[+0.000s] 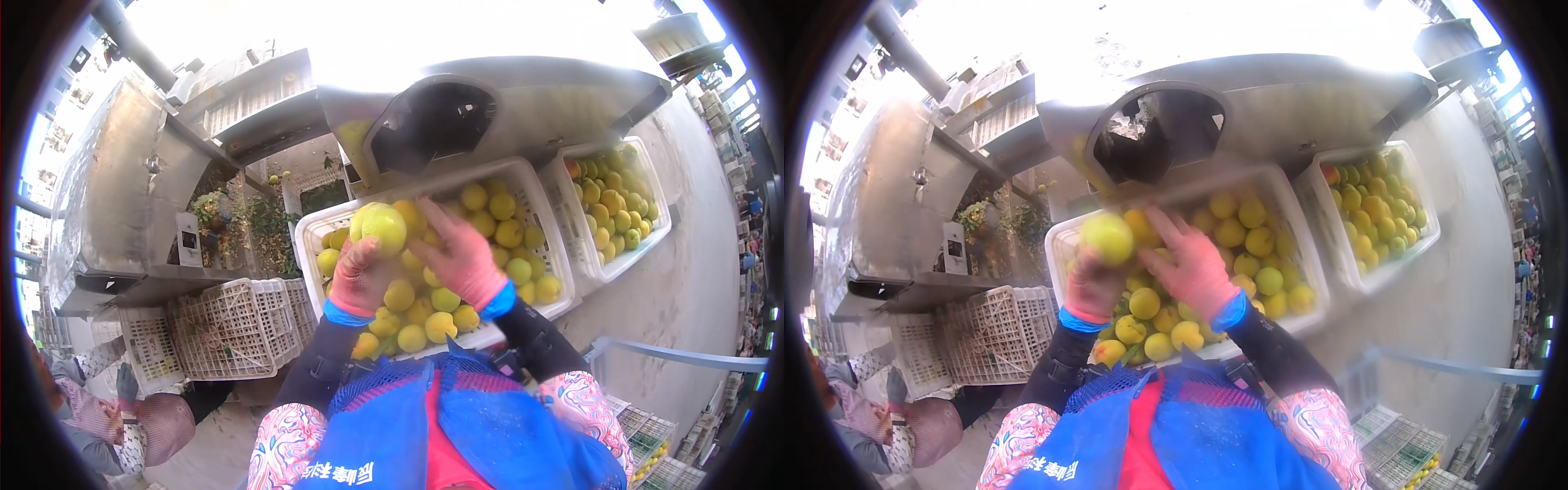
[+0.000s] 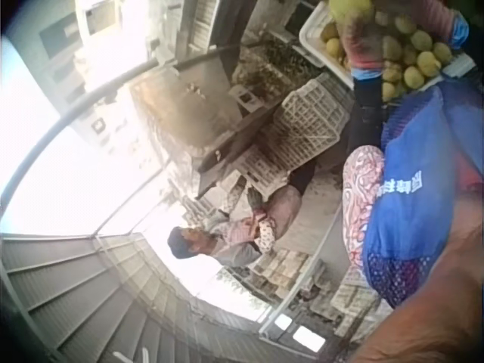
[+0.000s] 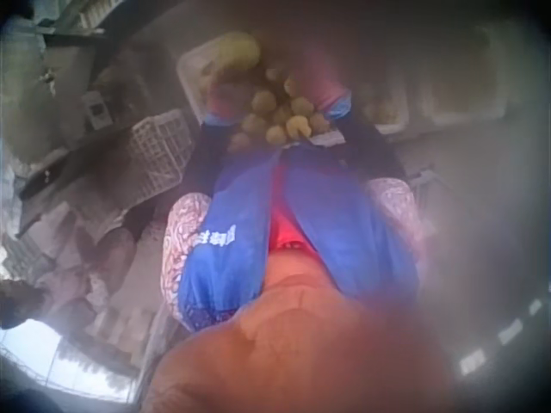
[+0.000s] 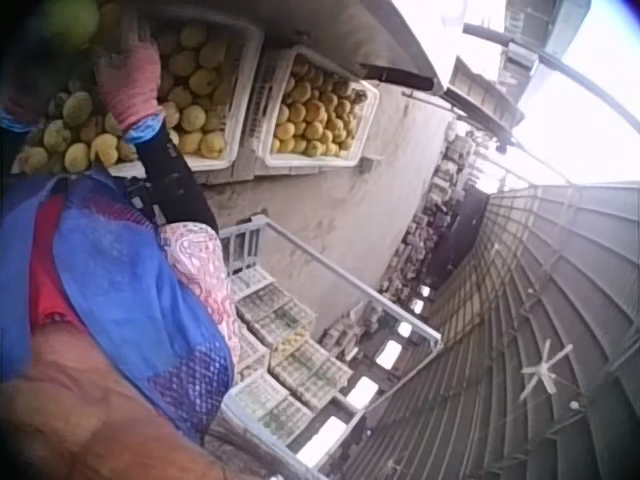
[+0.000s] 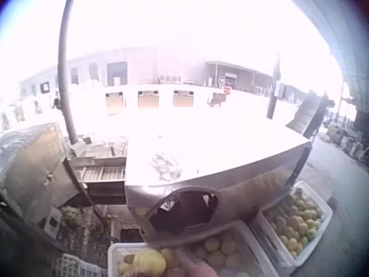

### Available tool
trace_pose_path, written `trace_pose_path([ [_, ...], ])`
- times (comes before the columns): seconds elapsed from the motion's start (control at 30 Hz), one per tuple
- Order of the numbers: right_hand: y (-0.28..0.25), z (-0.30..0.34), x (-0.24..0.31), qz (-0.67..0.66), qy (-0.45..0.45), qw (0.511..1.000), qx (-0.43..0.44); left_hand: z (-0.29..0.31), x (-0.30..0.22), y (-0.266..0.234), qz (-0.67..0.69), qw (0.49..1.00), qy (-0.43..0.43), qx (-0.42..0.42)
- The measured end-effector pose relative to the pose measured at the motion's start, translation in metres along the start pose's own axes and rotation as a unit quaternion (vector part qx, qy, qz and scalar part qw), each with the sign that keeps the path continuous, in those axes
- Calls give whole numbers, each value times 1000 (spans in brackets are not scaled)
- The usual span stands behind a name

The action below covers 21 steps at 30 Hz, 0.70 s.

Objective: Sorting and packing peaches into crates using an automated machine.

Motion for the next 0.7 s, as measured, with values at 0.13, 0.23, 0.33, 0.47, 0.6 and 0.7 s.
trace_pose_path([
  [0.13, 1, -4, 13, -64, 104, 991, -46, 7, -11, 21, -82, 994, 14, 76],
  [0.23, 2, -14, -1, -78, 134, 985, -79, 0, -13, 4, -102, 994, 23, 40],
  [0.33, 10, -27, -19, -29, 91, 984, -148, -11, -17, -1, -253, 966, 51, -25],
  [0.47, 7, -54, -15, 65, 52, 978, -190, -16, -9, 3, -15, 997, 70, -15],
  [0.6, 20, -81, -29, 207, -30, 958, -198, -12, -9, -2, 44, 998, 53, 0],
  [0.7, 50, -104, -64, 361, -80, 922, -111, -11, -3, -1, 182, 983, -21, 2],
])
Point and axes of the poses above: each hand's wrist, its own z-axis away from the middle knuckle, its own y-axis out of the palm, x = y × z, the point moved 3 cm from there along -z, towards the middle knuckle, and after that the axes turned 7 degrees about z, right-handed, at the moved point
